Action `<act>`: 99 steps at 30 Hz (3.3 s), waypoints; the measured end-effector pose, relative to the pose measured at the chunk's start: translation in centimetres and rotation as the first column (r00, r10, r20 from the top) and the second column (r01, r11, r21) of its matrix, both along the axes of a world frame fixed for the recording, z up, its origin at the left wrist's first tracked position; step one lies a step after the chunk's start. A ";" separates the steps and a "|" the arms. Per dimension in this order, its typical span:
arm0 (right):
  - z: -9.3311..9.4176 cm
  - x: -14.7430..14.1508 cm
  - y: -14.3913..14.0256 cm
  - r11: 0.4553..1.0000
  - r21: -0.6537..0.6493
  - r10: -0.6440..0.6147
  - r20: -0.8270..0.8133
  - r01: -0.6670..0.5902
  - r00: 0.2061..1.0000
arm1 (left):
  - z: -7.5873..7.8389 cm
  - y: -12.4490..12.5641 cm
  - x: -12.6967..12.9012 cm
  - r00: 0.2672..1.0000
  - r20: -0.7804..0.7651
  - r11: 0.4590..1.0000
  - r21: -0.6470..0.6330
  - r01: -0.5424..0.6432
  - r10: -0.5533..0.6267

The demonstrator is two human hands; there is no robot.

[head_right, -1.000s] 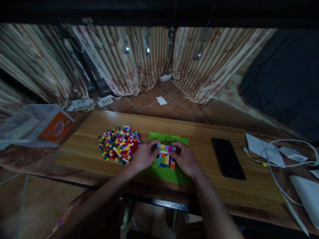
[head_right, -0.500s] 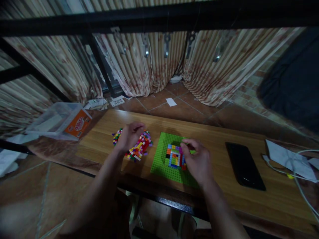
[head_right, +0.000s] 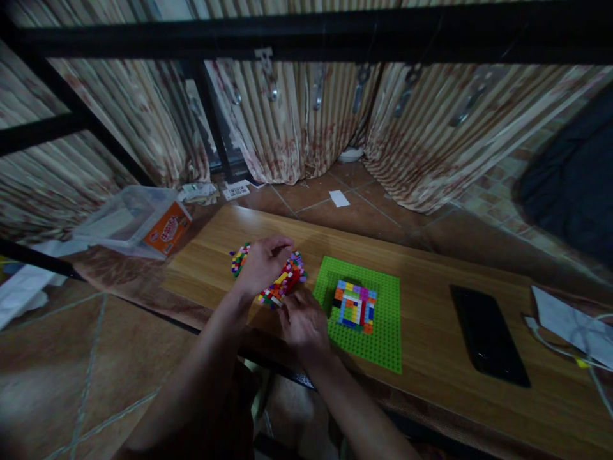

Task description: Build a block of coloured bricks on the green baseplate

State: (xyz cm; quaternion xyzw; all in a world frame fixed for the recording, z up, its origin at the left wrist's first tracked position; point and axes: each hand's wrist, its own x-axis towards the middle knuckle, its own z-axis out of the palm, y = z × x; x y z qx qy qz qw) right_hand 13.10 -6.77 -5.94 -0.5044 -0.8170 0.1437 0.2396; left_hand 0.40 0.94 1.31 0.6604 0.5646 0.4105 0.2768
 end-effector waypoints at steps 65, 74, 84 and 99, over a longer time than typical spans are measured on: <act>3.2 8.9 -0.8 0.867 -0.059 -0.497 -0.088 0.494 0.863 | -4.1 -2.6 8.0 0.955 0.047 0.916 -0.272 0.295 -0.293; 3.4 10.0 0.9 0.867 -0.003 -0.487 -0.206 0.498 0.849 | -4.2 -2.6 8.1 0.962 0.071 0.915 -0.298 0.273 -0.264; 2.8 9.4 0.4 0.920 0.090 -0.383 -0.014 0.383 0.924 | -3.9 -2.8 8.2 0.966 0.087 0.910 -0.324 0.258 -0.243; 2.1 9.5 0.4 0.920 0.104 -0.363 -0.145 0.379 0.921 | -4.9 -2.2 7.5 0.944 0.068 0.889 -0.321 0.326 -0.322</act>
